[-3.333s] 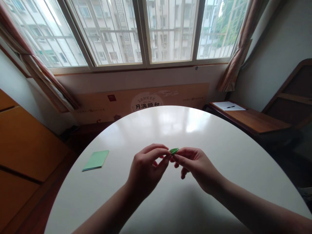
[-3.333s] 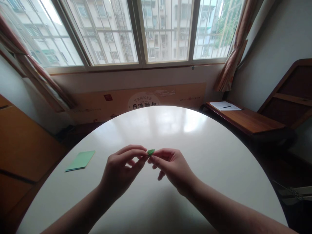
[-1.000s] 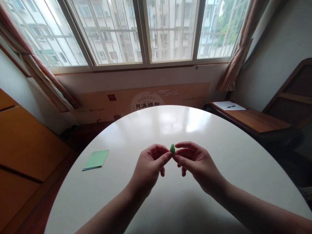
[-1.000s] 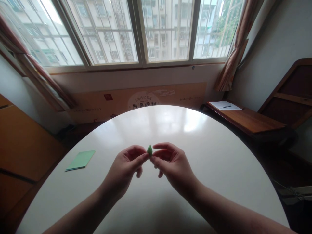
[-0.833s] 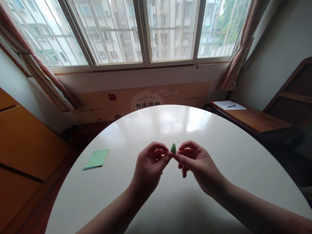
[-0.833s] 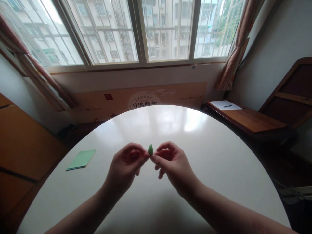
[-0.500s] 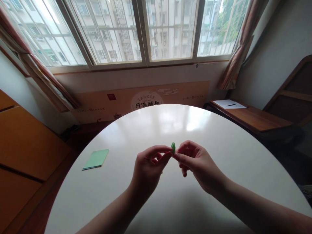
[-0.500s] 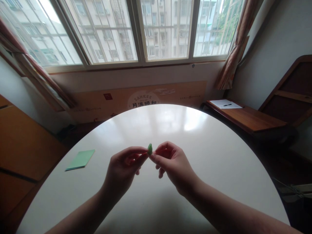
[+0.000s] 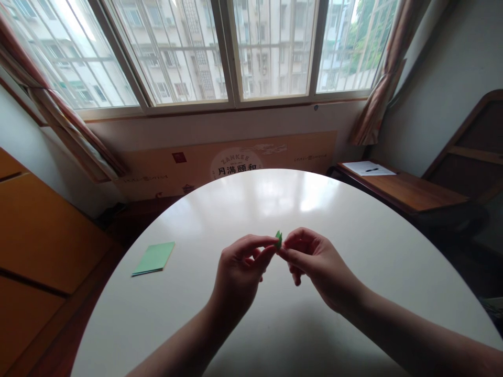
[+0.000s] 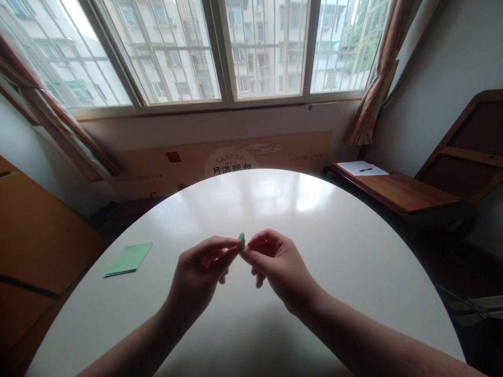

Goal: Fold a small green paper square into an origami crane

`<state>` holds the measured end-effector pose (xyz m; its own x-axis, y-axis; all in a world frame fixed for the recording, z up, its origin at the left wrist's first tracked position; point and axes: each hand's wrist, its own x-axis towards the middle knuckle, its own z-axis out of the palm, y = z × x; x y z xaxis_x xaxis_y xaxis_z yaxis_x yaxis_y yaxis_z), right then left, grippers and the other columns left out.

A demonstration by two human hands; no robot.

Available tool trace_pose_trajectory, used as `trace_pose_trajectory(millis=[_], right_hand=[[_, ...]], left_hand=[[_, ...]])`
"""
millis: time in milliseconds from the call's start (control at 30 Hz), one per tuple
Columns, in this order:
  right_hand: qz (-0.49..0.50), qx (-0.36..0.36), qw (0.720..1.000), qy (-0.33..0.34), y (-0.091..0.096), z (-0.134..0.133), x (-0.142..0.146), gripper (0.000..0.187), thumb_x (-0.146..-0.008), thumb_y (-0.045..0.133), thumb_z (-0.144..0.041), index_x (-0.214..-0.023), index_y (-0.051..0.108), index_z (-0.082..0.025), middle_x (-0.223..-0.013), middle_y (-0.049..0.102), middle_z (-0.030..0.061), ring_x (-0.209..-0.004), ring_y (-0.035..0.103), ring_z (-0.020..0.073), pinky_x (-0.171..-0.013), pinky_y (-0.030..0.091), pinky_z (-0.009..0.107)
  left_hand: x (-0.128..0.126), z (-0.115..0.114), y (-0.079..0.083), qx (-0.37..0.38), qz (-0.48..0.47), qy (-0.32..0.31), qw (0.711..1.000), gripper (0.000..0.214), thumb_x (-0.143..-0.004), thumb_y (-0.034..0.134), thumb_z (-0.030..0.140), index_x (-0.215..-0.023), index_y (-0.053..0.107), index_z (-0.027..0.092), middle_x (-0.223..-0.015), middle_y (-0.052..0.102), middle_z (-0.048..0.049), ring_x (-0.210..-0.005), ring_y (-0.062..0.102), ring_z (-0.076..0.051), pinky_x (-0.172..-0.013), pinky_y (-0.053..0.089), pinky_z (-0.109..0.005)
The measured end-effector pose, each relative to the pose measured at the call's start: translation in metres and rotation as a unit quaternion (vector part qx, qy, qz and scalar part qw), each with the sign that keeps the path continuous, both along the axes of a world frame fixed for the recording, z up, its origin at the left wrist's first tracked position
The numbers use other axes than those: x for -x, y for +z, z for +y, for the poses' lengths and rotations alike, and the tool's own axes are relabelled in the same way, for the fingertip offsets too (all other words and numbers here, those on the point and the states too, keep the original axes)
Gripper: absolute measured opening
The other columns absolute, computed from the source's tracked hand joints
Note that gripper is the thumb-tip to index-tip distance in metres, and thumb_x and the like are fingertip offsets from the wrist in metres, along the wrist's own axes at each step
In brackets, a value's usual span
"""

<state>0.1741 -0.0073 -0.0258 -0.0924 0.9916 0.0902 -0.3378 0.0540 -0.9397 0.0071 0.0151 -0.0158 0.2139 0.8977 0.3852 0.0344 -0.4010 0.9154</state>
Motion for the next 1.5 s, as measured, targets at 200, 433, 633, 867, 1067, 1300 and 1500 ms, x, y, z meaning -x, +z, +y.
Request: trace_pose_trajectory(millis=[200,433,633,867,1067,1300,1500], right_hand=[[-0.013,-0.022,1.0,-0.016,-0.003,0.001,-0.001,0.019,-0.075,0.084,-0.025,-0.081,0.067,-0.02,-0.061,0.064,-0.0035,-0.052,0.055,0.0108,-0.042,0.045,0.018],[-0.069,-0.079,0.993,-0.048,-0.007,0.001,0.0,0.018,-0.075,0.083,-0.02,-0.088,0.071,-0.024,-0.074,0.071,-0.0012,-0.055,0.058,0.0111,-0.042,0.046,0.018],[-0.101,-0.131,0.983,-0.083,-0.008,0.001,0.001,0.016,-0.077,0.082,-0.018,-0.088,0.074,-0.025,-0.074,0.069,-0.0019,-0.055,0.057,0.0108,-0.046,0.047,0.019],[-0.074,-0.094,0.991,-0.061,-0.005,-0.002,0.0,0.018,-0.076,0.082,-0.021,-0.086,0.068,-0.022,-0.074,0.07,0.0,-0.055,0.059,0.012,-0.043,0.047,0.02],[-0.038,-0.06,0.997,-0.034,-0.004,-0.001,-0.001,0.019,-0.078,0.082,-0.027,-0.086,0.065,-0.021,-0.071,0.069,-0.0008,-0.052,0.058,0.011,-0.042,0.045,0.02],[-0.047,-0.057,0.996,-0.041,0.0,-0.002,-0.002,0.021,-0.075,0.084,-0.024,-0.084,0.065,-0.021,-0.07,0.068,-0.0017,-0.052,0.058,0.0116,-0.041,0.044,0.02],[-0.026,-0.044,0.998,-0.032,0.0,-0.002,-0.002,0.019,-0.076,0.083,-0.024,-0.083,0.065,-0.02,-0.065,0.065,-0.0034,-0.05,0.055,0.0108,-0.041,0.043,0.02]], left_hand=[[-0.003,0.001,0.004,0.034,-0.025,-0.019,0.999,0.004,-0.08,0.073,0.02,-0.08,0.076,0.018,-0.076,0.069,-0.0027,-0.052,0.055,-0.009,-0.038,0.045,-0.017],[-0.005,0.002,0.009,0.108,-0.031,-0.027,0.993,0.007,-0.077,0.075,0.02,-0.081,0.074,0.015,-0.069,0.07,-0.0041,-0.066,0.064,-0.017,-0.042,0.052,-0.019],[-0.005,0.001,0.009,0.104,-0.025,-0.029,0.994,0.01,-0.076,0.075,0.02,-0.085,0.072,0.015,-0.071,0.07,-0.0039,-0.067,0.065,-0.017,-0.044,0.053,-0.019],[-0.003,0.001,0.011,0.105,-0.06,-0.064,0.991,0.01,-0.075,0.079,0.023,-0.076,0.072,0.016,-0.075,0.069,-0.0048,-0.067,0.063,-0.017,-0.042,0.05,-0.018],[0.001,0.004,0.014,0.092,-0.052,-0.116,0.988,0.01,-0.077,0.079,0.023,-0.078,0.072,0.016,-0.08,0.068,-0.0052,-0.068,0.061,-0.016,-0.042,0.049,-0.018],[0.005,0.006,0.014,0.043,-0.02,-0.133,0.99,0.005,-0.084,0.072,0.02,-0.082,0.076,0.017,-0.088,0.067,-0.0067,-0.068,0.061,-0.014,-0.045,0.05,-0.018],[0.01,0.006,0.016,0.005,0.022,-0.134,0.991,0.009,-0.085,0.07,0.017,-0.082,0.078,0.019,-0.092,0.068,-0.0073,-0.066,0.062,-0.014,-0.046,0.051,-0.02]])
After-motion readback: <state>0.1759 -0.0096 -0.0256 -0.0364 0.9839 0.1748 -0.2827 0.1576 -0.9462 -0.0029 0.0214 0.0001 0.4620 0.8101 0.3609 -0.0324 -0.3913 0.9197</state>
